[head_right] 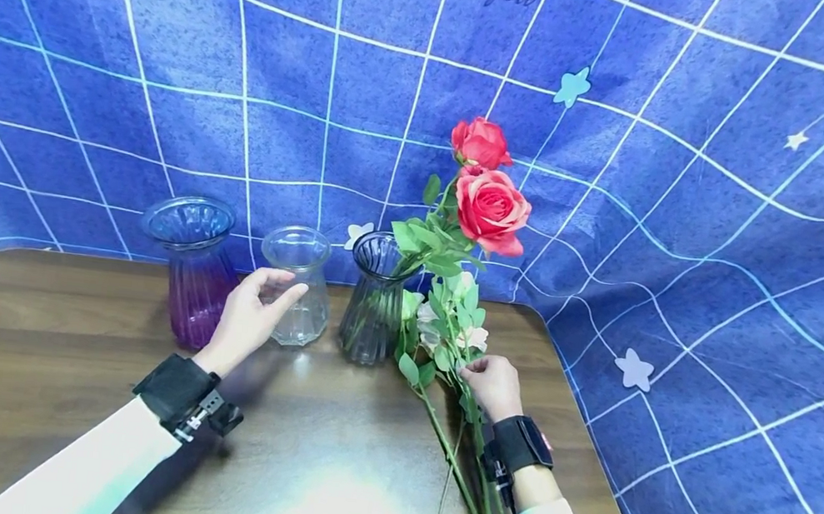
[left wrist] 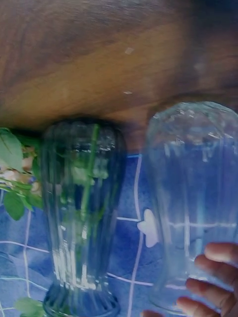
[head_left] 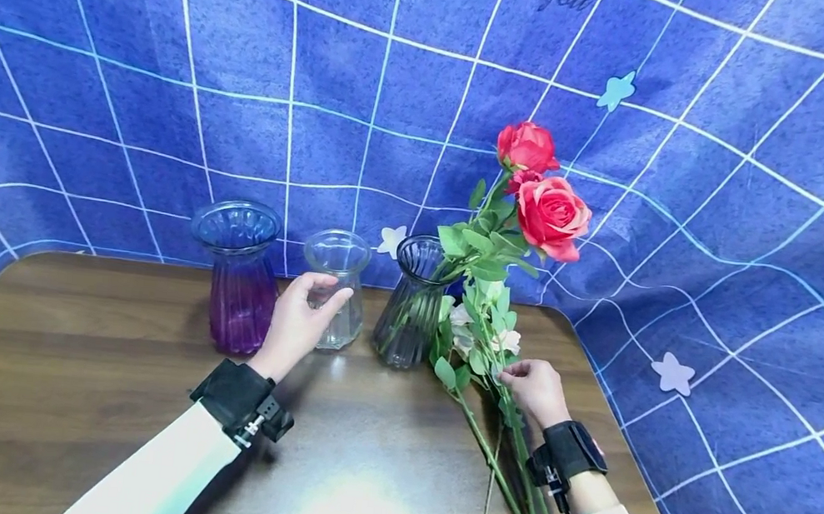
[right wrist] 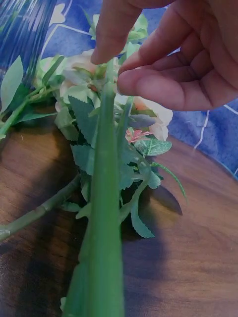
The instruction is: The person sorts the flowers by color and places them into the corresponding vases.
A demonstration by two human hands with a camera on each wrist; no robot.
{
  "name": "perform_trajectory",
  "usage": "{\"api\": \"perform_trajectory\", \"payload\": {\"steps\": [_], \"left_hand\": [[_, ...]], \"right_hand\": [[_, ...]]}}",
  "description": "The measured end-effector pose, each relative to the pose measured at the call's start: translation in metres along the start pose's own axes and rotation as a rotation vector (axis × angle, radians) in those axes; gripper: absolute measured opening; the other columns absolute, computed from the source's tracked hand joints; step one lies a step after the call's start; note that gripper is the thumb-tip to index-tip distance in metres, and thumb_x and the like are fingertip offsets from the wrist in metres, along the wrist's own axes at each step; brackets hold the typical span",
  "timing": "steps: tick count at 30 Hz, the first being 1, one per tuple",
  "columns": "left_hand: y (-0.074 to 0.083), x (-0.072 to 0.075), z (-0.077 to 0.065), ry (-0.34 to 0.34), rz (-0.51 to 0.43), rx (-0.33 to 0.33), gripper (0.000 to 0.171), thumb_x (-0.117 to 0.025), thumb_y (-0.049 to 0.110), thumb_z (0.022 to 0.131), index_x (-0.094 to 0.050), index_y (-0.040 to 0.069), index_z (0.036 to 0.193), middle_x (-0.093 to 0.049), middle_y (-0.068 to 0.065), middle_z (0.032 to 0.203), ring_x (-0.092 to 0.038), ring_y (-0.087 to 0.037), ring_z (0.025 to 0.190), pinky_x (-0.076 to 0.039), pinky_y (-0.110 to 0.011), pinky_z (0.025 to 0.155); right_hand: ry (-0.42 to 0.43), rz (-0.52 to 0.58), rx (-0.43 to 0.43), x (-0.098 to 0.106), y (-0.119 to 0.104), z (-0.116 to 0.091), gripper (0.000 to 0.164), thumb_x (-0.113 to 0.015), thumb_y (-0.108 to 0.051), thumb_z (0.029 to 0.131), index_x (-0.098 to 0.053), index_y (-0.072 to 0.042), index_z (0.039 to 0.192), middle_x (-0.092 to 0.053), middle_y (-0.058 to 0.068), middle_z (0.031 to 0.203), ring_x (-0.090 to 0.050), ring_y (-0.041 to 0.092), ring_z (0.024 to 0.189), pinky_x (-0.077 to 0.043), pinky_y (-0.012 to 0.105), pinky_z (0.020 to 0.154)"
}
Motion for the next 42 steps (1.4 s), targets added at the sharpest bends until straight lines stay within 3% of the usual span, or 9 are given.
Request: {"api": "perform_trajectory", "payload": {"steps": [10, 21, 29, 42], "left_hand": [[-0.01, 0.014, 0.006, -0.029, 0.135, 0.098, 0.043, -0.068, 0.028, 0.086, -0.053, -0.002, 0.114, -0.059, -0.02, 0.114, -0.063, -0.035, 0.097, -0.049, -0.043, 0.088], [-0.016, 0.01, 0.015, -0.102, 0.24, 0.188, 0.072, -0.067, 0.037, 0.085, -0.035, -0.006, 0.133, -0.044, -0.027, 0.132, -0.045, -0.04, 0.122, -0.037, -0.052, 0.1], [-0.022, 0.003, 0.016, -0.121, 0.247, 0.176, 0.074, -0.067, 0.036, 0.085, -0.036, -0.008, 0.135, -0.042, -0.03, 0.133, -0.042, -0.041, 0.124, -0.035, -0.051, 0.104], [-0.022, -0.002, 0.02, -0.092, 0.261, 0.127, 0.076, -0.067, 0.034, 0.085, -0.034, -0.013, 0.135, -0.04, -0.032, 0.131, -0.043, -0.045, 0.12, -0.036, -0.052, 0.103]], "right_hand": [[0.03, -0.016, 0.031, -0.007, -0.003, 0.005, 0.015, -0.07, -0.018, 0.079, -0.072, -0.003, 0.077, -0.07, 0.01, 0.078, -0.059, 0.02, 0.071, -0.044, 0.029, 0.063], [0.041, -0.076, 0.047, -0.009, -0.007, 0.01, 0.015, -0.07, -0.018, 0.078, -0.072, -0.003, 0.076, -0.071, 0.014, 0.082, -0.064, 0.029, 0.078, -0.048, 0.04, 0.07], [0.045, -0.077, 0.037, -0.006, -0.004, 0.005, 0.015, -0.068, -0.016, 0.079, -0.072, -0.003, 0.074, -0.07, 0.013, 0.078, -0.061, 0.024, 0.071, -0.046, 0.033, 0.063], [0.048, -0.103, 0.015, 0.003, 0.0, -0.003, 0.012, -0.064, -0.014, 0.079, -0.073, -0.005, 0.078, -0.07, 0.013, 0.083, -0.063, 0.027, 0.078, -0.048, 0.038, 0.069]]}}
Point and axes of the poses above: each hand's wrist, its own z-axis towards the middle knuckle, its own x-axis out of the back of the hand, y = z × x, the point moved 6 cm from there along z, towards the middle knuckle
